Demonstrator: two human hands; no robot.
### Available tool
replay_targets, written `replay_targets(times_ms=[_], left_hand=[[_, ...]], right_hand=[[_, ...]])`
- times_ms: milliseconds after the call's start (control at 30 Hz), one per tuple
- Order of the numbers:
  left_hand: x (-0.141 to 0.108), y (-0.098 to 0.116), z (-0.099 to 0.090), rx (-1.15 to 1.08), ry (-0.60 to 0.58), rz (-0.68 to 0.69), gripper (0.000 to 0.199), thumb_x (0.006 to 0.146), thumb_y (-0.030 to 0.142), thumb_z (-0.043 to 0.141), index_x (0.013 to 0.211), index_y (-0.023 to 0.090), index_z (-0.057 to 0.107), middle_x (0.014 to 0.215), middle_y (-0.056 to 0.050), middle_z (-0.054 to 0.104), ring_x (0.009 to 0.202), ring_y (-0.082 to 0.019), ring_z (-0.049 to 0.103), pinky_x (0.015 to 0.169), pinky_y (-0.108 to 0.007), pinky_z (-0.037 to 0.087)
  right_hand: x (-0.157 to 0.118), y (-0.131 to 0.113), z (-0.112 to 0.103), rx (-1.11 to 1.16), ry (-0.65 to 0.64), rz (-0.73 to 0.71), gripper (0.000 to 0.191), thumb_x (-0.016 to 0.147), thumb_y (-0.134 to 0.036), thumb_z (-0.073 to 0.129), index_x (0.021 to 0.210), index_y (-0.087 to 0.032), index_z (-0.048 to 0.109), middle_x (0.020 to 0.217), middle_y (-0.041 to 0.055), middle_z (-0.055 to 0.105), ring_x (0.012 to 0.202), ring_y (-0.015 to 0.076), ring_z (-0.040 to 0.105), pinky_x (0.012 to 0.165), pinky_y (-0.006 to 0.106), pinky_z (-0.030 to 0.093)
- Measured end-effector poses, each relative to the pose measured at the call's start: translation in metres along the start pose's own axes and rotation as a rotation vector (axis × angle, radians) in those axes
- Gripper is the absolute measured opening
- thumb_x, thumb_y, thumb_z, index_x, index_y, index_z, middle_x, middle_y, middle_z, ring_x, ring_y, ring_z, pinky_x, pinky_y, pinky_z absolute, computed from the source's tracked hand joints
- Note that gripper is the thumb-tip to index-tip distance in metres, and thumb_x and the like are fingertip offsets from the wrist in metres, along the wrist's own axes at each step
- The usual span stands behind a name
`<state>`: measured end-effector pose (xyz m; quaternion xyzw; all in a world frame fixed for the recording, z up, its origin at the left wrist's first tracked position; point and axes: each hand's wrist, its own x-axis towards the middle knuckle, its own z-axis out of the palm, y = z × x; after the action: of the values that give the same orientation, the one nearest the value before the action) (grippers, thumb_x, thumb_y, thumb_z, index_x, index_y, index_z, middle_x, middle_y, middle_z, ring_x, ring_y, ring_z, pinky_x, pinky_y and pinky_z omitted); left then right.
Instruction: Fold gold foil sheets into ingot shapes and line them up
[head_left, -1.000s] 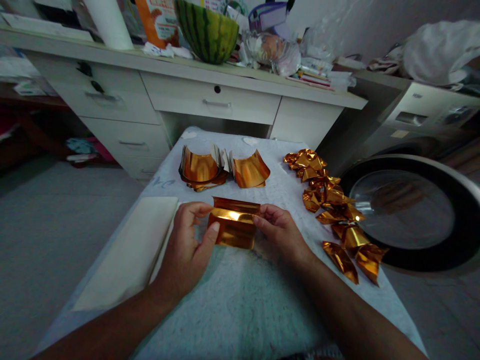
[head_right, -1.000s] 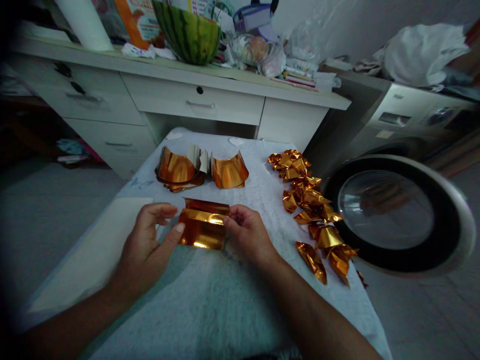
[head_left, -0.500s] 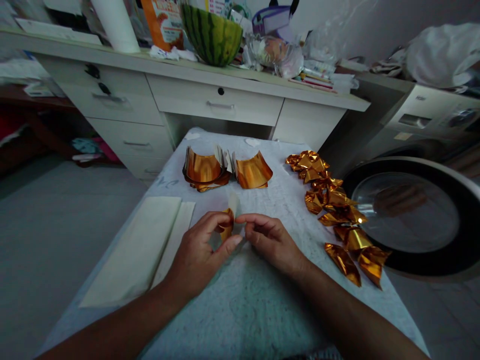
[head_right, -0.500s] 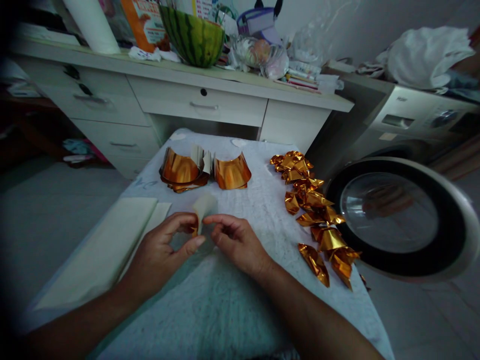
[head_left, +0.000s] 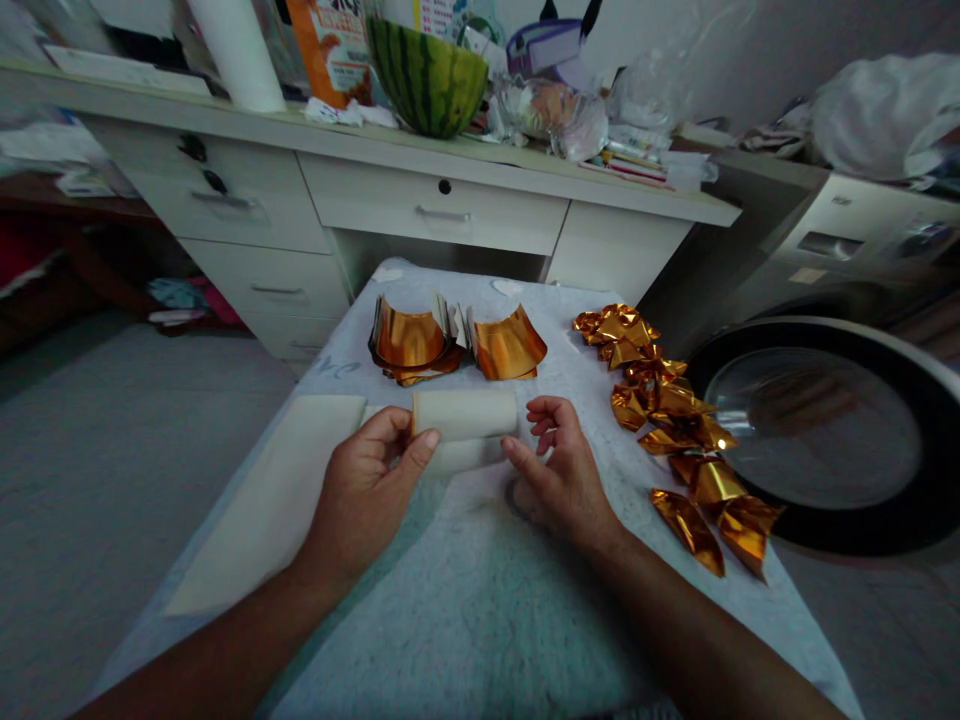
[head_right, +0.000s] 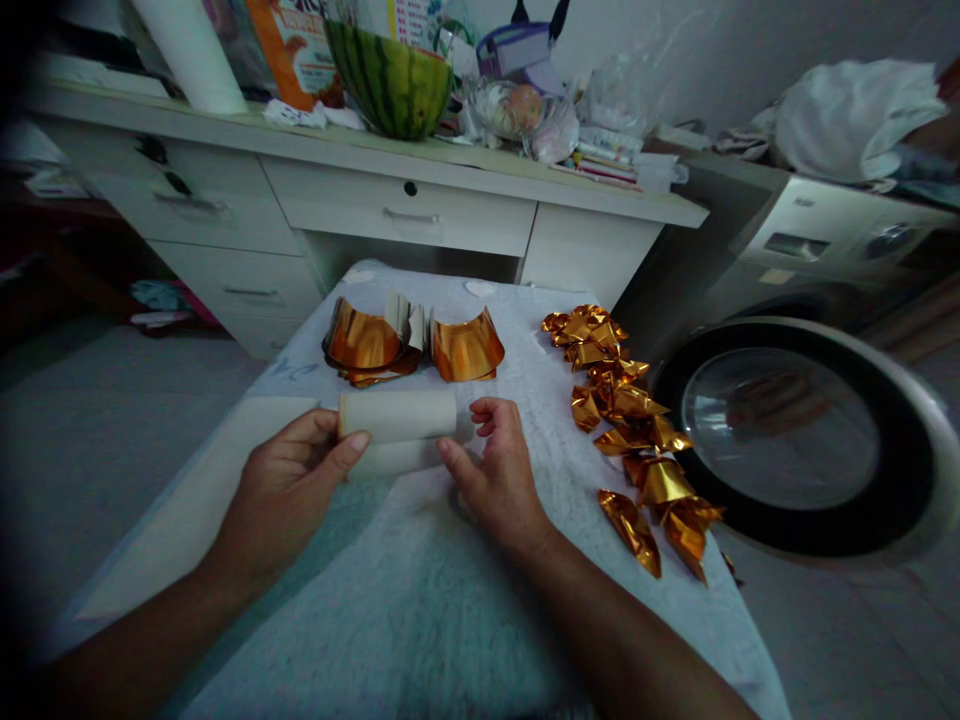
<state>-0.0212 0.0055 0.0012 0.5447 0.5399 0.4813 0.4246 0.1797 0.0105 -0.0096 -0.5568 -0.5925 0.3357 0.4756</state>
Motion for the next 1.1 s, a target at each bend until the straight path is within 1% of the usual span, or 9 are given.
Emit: replay_targets(times_ms=[67, 167, 233, 333, 467, 567, 767, 900, 1100], left_hand=[[0.000, 0.000, 0.000, -0.087, -0.026, -0.052, 0.017, 0.086, 0.035, 0.065, 0.085, 0.019, 0.061, 0.075, 0.002, 0.062, 0.067, -0.013, 0.056, 0.058, -0.023, 0.044], [0.001, -0.001, 0.003, -0.204, -0.087, -0.116, 0.017, 0.084, 0.034, 0.066, 0.089, 0.019, 0.061, 0.081, 0.001, 0.066, 0.072, -0.014, 0.061, 0.063, -0.023, 0.048], [0.002, -0.004, 0.006, -0.267, -0.122, -0.150, 0.019, 0.084, 0.031, 0.067, 0.095, 0.019, 0.059, 0.086, 0.001, 0.067, 0.074, -0.014, 0.063, 0.067, -0.025, 0.051], [0.004, -0.011, 0.009, -0.283, -0.134, -0.179, 0.030, 0.083, 0.028, 0.066, 0.107, 0.023, 0.050, 0.084, 0.003, 0.067, 0.070, -0.014, 0.063, 0.064, -0.026, 0.051], [0.005, -0.016, 0.010, -0.039, -0.121, -0.125, 0.038, 0.086, 0.026, 0.059, 0.118, 0.028, 0.038, 0.069, 0.009, 0.058, 0.059, -0.013, 0.057, 0.053, -0.021, 0.043], [0.004, -0.015, 0.009, 0.193, -0.131, -0.037, 0.036, 0.089, 0.026, 0.053, 0.121, 0.028, 0.036, 0.069, 0.009, 0.056, 0.056, -0.013, 0.056, 0.054, -0.023, 0.042], [0.009, -0.018, 0.009, 0.578, -0.221, 0.203, 0.005, 0.090, 0.023, 0.049, 0.093, 0.023, 0.054, 0.072, 0.003, 0.059, 0.068, -0.017, 0.060, 0.066, -0.031, 0.042], [0.011, -0.023, 0.010, 0.792, -0.279, 0.311, 0.012, 0.089, 0.019, 0.051, 0.083, 0.021, 0.062, 0.077, -0.001, 0.061, 0.080, -0.022, 0.059, 0.074, -0.036, 0.038], [0.007, -0.029, 0.010, 0.892, -0.154, 0.438, 0.021, 0.085, 0.017, 0.058, 0.096, 0.027, 0.074, 0.104, -0.007, 0.061, 0.096, -0.026, 0.051, 0.080, -0.042, 0.038]], right_hand=[[0.002, 0.000, -0.001, 0.149, -0.118, 0.072, 0.041, 0.079, -0.037, 0.071, 0.112, -0.021, 0.054, 0.107, 0.0060, 0.059, 0.092, 0.0185, 0.055, 0.075, 0.030, 0.046], [0.002, 0.003, 0.002, 0.449, -0.293, 0.258, 0.027, 0.084, -0.044, 0.064, 0.094, -0.020, 0.058, 0.087, 0.0021, 0.062, 0.072, 0.0142, 0.057, 0.063, 0.027, 0.046], [0.001, 0.007, 0.004, 0.536, -0.266, 0.327, 0.028, 0.082, -0.045, 0.068, 0.085, -0.020, 0.056, 0.075, -0.0015, 0.059, 0.061, 0.0116, 0.053, 0.056, 0.024, 0.043], [0.002, 0.014, 0.005, 0.523, -0.233, 0.337, 0.028, 0.079, -0.041, 0.071, 0.082, -0.021, 0.053, 0.073, -0.0031, 0.059, 0.059, 0.0108, 0.052, 0.054, 0.023, 0.041], [0.006, 0.017, 0.002, 0.253, -0.197, 0.232, 0.024, 0.080, -0.034, 0.066, 0.094, -0.023, 0.050, 0.068, -0.0064, 0.055, 0.056, 0.0115, 0.051, 0.052, 0.023, 0.038], [0.007, 0.014, 0.000, -0.042, -0.162, 0.146, 0.031, 0.079, -0.026, 0.063, 0.104, -0.024, 0.044, 0.061, -0.0101, 0.048, 0.052, 0.0122, 0.047, 0.052, 0.024, 0.035], [0.007, 0.012, -0.001, -0.405, -0.176, 0.088, 0.024, 0.081, -0.022, 0.059, 0.100, -0.023, 0.044, 0.061, -0.0084, 0.048, 0.056, 0.0139, 0.049, 0.055, 0.025, 0.031], [0.006, 0.013, -0.001, -0.596, -0.228, 0.022, 0.012, 0.083, -0.021, 0.059, 0.092, -0.022, 0.051, 0.067, -0.0041, 0.053, 0.060, 0.0143, 0.049, 0.058, 0.026, 0.030], [0.006, 0.013, -0.001, -0.778, -0.270, -0.051, 0.006, 0.085, -0.022, 0.059, 0.092, -0.021, 0.058, 0.074, 0.0009, 0.062, 0.068, 0.0169, 0.053, 0.062, 0.028, 0.030]])
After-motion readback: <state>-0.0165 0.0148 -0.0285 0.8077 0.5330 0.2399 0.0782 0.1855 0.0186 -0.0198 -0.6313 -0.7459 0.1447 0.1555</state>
